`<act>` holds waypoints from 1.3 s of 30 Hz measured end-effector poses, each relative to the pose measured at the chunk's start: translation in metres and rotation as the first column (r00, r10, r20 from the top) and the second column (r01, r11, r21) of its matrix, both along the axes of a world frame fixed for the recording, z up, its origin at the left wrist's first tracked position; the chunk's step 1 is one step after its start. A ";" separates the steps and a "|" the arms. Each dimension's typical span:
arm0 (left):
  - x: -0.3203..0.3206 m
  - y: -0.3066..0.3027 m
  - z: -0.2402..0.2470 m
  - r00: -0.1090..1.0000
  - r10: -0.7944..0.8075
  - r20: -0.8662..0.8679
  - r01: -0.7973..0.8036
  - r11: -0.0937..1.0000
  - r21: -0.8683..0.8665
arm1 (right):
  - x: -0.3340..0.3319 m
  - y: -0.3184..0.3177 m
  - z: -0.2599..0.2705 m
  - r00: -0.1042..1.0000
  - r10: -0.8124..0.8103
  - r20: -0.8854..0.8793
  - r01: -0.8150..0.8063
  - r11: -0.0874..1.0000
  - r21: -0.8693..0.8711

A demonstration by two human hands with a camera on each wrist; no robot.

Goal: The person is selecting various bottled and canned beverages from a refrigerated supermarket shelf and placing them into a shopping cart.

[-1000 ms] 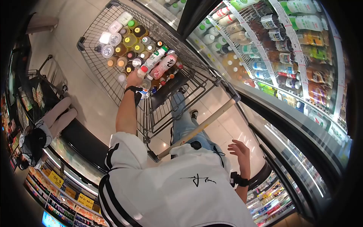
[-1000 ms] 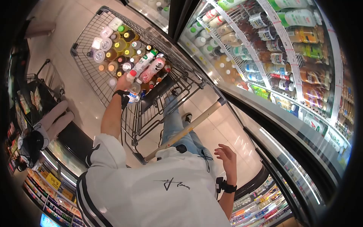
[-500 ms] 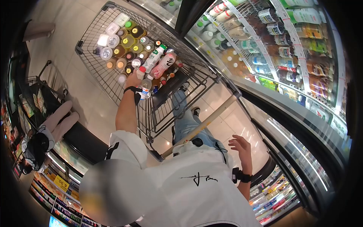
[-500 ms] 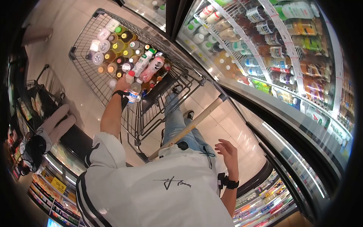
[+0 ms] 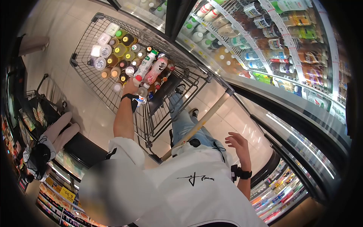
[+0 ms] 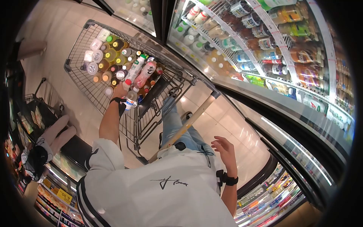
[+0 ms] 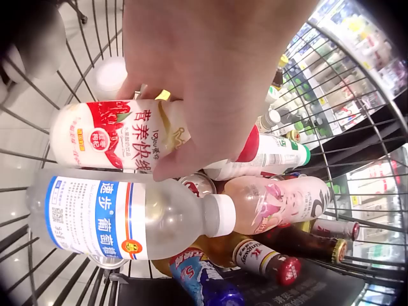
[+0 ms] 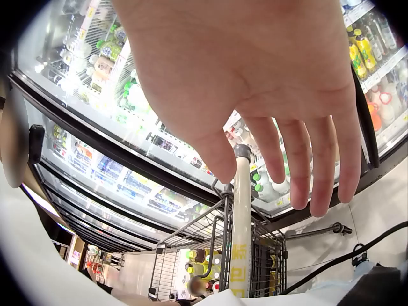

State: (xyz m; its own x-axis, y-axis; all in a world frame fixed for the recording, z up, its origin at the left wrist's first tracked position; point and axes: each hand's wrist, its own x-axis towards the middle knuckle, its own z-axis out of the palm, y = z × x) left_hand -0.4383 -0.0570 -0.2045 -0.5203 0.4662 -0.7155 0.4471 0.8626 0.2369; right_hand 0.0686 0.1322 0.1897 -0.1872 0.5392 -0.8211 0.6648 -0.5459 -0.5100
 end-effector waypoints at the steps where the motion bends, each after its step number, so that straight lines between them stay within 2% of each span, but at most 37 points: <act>1: 0.004 0.002 0.005 0.999 0.011 -0.030 -0.011 1.000 0.000 | 0.000 0.000 0.001 1.000 0.000 0.001 0.000 1.000 0.006; 5: 0.010 0.004 -0.002 0.992 0.085 -0.091 -0.080 0.995 0.055 | 0.007 0.001 0.002 1.000 -0.015 0.000 0.015 1.000 0.021; 7: 0.011 0.013 0.003 0.981 0.153 -0.115 -0.133 0.977 0.167 | 0.009 0.001 0.003 1.000 -0.026 -0.007 0.026 1.000 0.016; 8: 0.010 0.010 -0.006 0.980 0.111 -0.163 -0.063 0.959 0.276 | 0.009 0.001 0.003 0.999 -0.043 -0.007 0.043 0.999 0.028; 9: 0.009 0.009 -0.013 0.981 0.079 -0.176 -0.034 0.968 0.249 | 0.009 0.002 0.004 0.999 -0.033 -0.019 0.034 0.999 0.022; 10: 0.015 0.012 0.000 0.981 0.098 -0.170 -0.046 0.957 0.285 | 0.011 0.002 0.007 0.999 -0.034 -0.026 0.034 0.999 0.027; 11: 0.011 -0.002 -0.015 0.991 0.105 -0.087 -0.066 0.928 0.367 | 0.017 0.000 0.008 0.997 -0.077 -0.012 0.078 0.995 0.066; 12: 0.013 0.000 -0.011 0.989 0.086 -0.124 -0.037 0.935 0.352 | 0.024 0.001 0.006 0.997 -0.059 -0.047 0.062 0.995 0.073; 13: 0.011 0.010 -0.003 0.996 0.026 -0.084 -0.002 0.962 0.271 | 0.030 0.001 0.004 0.996 -0.053 -0.075 0.060 0.993 0.099; 14: -0.010 -0.003 -0.066 0.999 -0.048 0.005 0.047 0.986 0.160 | 0.034 0.000 0.004 0.998 -0.037 -0.047 0.043 0.991 0.130; 15: -0.008 0.006 -0.054 0.999 -0.046 0.026 0.041 0.983 0.177 | 0.036 0.000 0.006 0.999 -0.028 -0.015 0.030 0.986 0.162; 16: -0.011 0.005 -0.064 0.990 -0.133 0.040 0.119 0.960 0.255 | 0.036 -0.002 0.011 0.999 -0.031 -0.022 0.035 0.979 0.199; 17: -0.019 -0.006 -0.087 0.984 -0.147 -0.102 0.170 0.944 0.282 | 0.036 -0.002 0.014 0.999 -0.027 -0.031 0.033 0.973 0.228; 18: -0.045 -0.013 -0.136 0.886 -0.430 -0.175 0.463 0.785 0.412 | 0.039 -0.002 0.017 0.995 -0.094 -0.028 0.098 0.954 0.283; 19: -0.042 0.000 -0.113 0.900 -0.432 -0.061 0.432 0.859 0.275 | 0.041 -0.003 0.018 0.997 -0.068 -0.034 0.075 0.956 0.285; 20: -0.035 0.019 -0.095 0.950 -0.310 -0.046 0.313 0.943 0.108 | 0.046 -0.006 0.016 0.999 -0.031 -0.044 0.042 0.959 0.280; 21: -0.020 0.028 -0.069 0.971 -0.174 -0.165 0.191 0.978 0.089 | 0.051 -0.007 0.013 0.996 -0.067 -0.056 0.081 0.948 0.309; 22: -0.016 0.045 -0.057 0.955 -0.213 -0.204 0.235 0.968 0.087 | 0.055 -0.009 0.008 0.992 -0.089 -0.095 0.114 0.942 0.316; 23: -0.014 0.056 -0.051 0.955 -0.178 -0.235 0.227 0.954 0.198 | 0.058 -0.009 0.002 0.986 -0.105 -0.132 0.143 0.936 0.323; 24: -0.023 0.066 -0.056 0.998 -0.041 -0.043 0.051 0.960 0.274 | 0.061 -0.010 -0.002 0.978 -0.136 -0.160 0.185 0.916 0.356; 25: -0.010 0.077 -0.026 0.965 -0.090 -0.245 0.149 0.960 0.235 | 0.063 -0.010 -0.002 0.974 -0.154 -0.168 0.208 0.901 0.381; 27: -0.007 0.097 -0.011 0.926 -0.040 -0.375 0.141 0.959 0.245 | 0.066 -0.006 -0.002 0.966 -0.164 -0.198 0.243 0.834 0.496; 29: 0.000 0.112 0.014 0.879 -0.068 -0.472 0.200 0.951 0.237 | 0.070 0.000 -0.003 0.944 -0.203 -0.261 0.318 0.773 0.550; 31: 0.010 0.129 0.033 0.901 -0.035 -0.433 0.179 0.938 0.297 | 0.076 0.011 0.004 0.887 -0.355 -0.296 0.459 0.602 0.653; 32: 0.014 0.136 0.041 0.923 -0.011 -0.384 0.151 0.930 0.336 | 0.080 0.020 0.014 0.883 -0.352 -0.310 0.467 0.592 0.657; 33: 0.016 0.144 0.048 0.918 -0.007 -0.396 0.156 0.925 0.346 | 0.085 0.032 0.030 0.860 -0.408 -0.306 0.476 0.428 0.768; 34: 0.019 0.153 0.056 0.945 -0.025 -0.326 0.166 0.896 0.412 | 0.091 0.044 0.047 0.829 -0.465 -0.311 0.461 0.252 0.851; 35: 0.025 0.160 0.062 0.966 -0.049 -0.255 0.169 0.864 0.475 | 0.098 0.056 0.060 0.827 -0.458 -0.324 0.436 0.159 0.886; 36: 0.039 0.166 0.069 0.973 0.063 -0.224 0.091 0.781 0.618 | 0.105 0.068 0.073 0.826 -0.451 -0.337 0.407 0.065 0.911; 37: 0.048 0.175 0.075 0.969 0.068 -0.235 0.097 0.776 0.623 | 0.110 0.078 0.092 0.835 -0.438 -0.333 0.358 -0.028 0.933; 38: 0.055 0.186 0.083 0.974 0.078 -0.213 0.092 0.722 0.686 | 0.114 0.089 0.108 0.843 -0.425 -0.329 0.307 -0.121 0.944; 39: 0.062 0.195 0.095 0.978 0.087 -0.190 0.086 0.662 0.745 | 0.118 0.102 0.115 0.842 -0.416 -0.344 0.321 -0.128 0.939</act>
